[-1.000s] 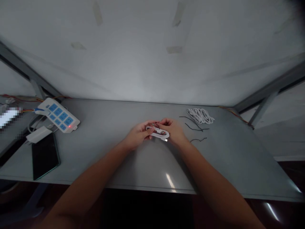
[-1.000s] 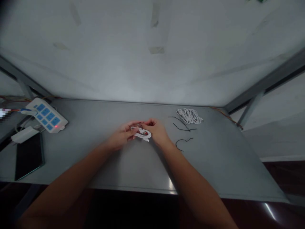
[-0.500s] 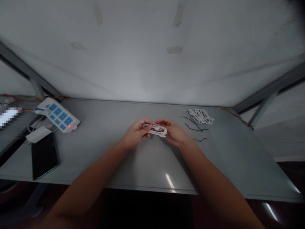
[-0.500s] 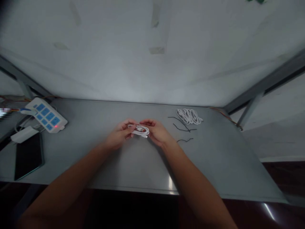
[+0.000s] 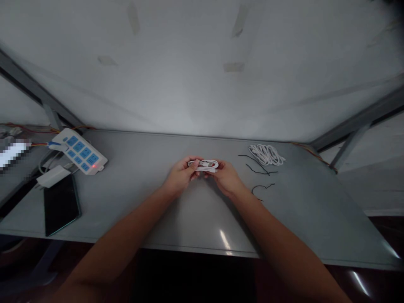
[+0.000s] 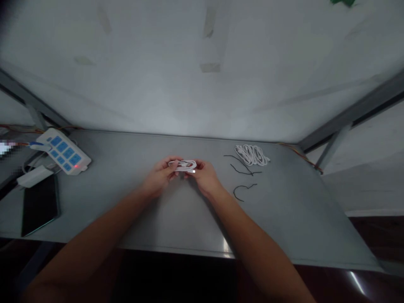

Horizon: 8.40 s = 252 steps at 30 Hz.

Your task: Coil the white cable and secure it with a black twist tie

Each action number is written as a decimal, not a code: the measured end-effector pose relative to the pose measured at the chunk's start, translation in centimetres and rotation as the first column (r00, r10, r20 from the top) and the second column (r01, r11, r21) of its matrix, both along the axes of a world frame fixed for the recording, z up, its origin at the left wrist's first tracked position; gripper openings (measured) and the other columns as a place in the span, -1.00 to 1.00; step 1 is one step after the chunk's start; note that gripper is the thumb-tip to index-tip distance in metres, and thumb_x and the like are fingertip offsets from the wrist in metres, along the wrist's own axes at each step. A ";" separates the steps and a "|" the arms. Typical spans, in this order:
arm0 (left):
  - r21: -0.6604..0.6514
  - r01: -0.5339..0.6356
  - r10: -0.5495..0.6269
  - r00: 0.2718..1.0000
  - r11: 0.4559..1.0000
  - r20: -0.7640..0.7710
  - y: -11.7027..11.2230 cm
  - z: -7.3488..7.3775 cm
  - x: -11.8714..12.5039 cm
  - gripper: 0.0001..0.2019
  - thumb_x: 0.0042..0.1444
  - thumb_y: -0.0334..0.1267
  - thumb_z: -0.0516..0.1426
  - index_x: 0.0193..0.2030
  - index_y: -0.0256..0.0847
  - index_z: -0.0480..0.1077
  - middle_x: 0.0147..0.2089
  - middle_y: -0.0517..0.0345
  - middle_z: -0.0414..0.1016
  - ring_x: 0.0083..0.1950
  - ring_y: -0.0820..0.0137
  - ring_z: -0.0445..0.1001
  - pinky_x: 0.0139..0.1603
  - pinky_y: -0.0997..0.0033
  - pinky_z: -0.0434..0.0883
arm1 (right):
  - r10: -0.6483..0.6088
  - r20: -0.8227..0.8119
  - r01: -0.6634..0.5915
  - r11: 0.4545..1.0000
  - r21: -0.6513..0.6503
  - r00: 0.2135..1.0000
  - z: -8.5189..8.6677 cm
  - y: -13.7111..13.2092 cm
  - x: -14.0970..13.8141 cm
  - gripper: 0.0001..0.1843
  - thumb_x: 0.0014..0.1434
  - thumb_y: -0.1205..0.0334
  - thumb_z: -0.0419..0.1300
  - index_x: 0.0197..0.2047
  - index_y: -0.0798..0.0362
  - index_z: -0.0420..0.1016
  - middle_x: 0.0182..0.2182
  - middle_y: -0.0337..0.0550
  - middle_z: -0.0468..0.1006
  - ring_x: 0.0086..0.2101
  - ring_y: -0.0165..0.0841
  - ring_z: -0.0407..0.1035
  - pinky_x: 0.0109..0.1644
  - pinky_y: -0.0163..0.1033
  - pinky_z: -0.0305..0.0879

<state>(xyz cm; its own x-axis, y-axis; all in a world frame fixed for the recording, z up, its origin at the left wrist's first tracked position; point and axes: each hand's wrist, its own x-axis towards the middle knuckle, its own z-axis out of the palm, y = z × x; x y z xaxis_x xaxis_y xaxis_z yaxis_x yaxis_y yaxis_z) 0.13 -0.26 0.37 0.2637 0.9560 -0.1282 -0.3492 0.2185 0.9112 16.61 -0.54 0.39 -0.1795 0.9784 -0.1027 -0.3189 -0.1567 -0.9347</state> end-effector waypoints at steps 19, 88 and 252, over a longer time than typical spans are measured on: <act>-0.097 0.095 -0.084 0.990 0.991 0.112 -0.4 0.7 -0.1 -0.67 -0.01 -0.18 0.45 -0.17 -0.22 0.51 -0.27 0.18 0.49 -0.41 0.58 0.31 -0.37 0.59 0.29 | -0.166 0.239 0.144 0.984 0.110 0.957 -0.6 0.4 0.3 -0.75 -0.17 0.24 0.39 -0.32 0.04 0.61 -0.39 -0.13 0.67 -0.37 -0.28 0.51 -0.20 -0.16 0.44; 0.106 -0.206 0.226 0.945 0.973 -0.238 0.6 -2.1 0.1 -0.61 0.19 -0.17 0.30 0.12 -0.25 0.50 -0.09 0.01 0.62 -0.13 0.38 0.55 -0.06 0.43 0.44 | 0.025 -0.208 -0.102 0.925 -0.367 0.978 -1.0 -0.9 -1.6 -0.91 0.03 0.29 0.43 -0.37 0.13 0.66 -0.50 -0.15 0.56 -0.50 -0.45 0.36 -0.46 -0.35 0.29; 0.033 0.186 -0.144 0.850 0.982 -0.507 0.7 -1.0 -1.4 -0.41 0.36 0.12 -0.10 -0.44 -0.21 0.52 -0.47 0.13 0.34 -0.43 0.40 0.23 -0.38 0.36 0.20 | -0.048 0.674 -0.287 0.880 0.378 0.738 3.1 -0.9 2.1 -0.83 0.27 0.23 0.15 -0.34 0.02 0.51 -0.42 -0.22 0.53 -0.38 -0.36 0.33 -0.28 -0.24 0.18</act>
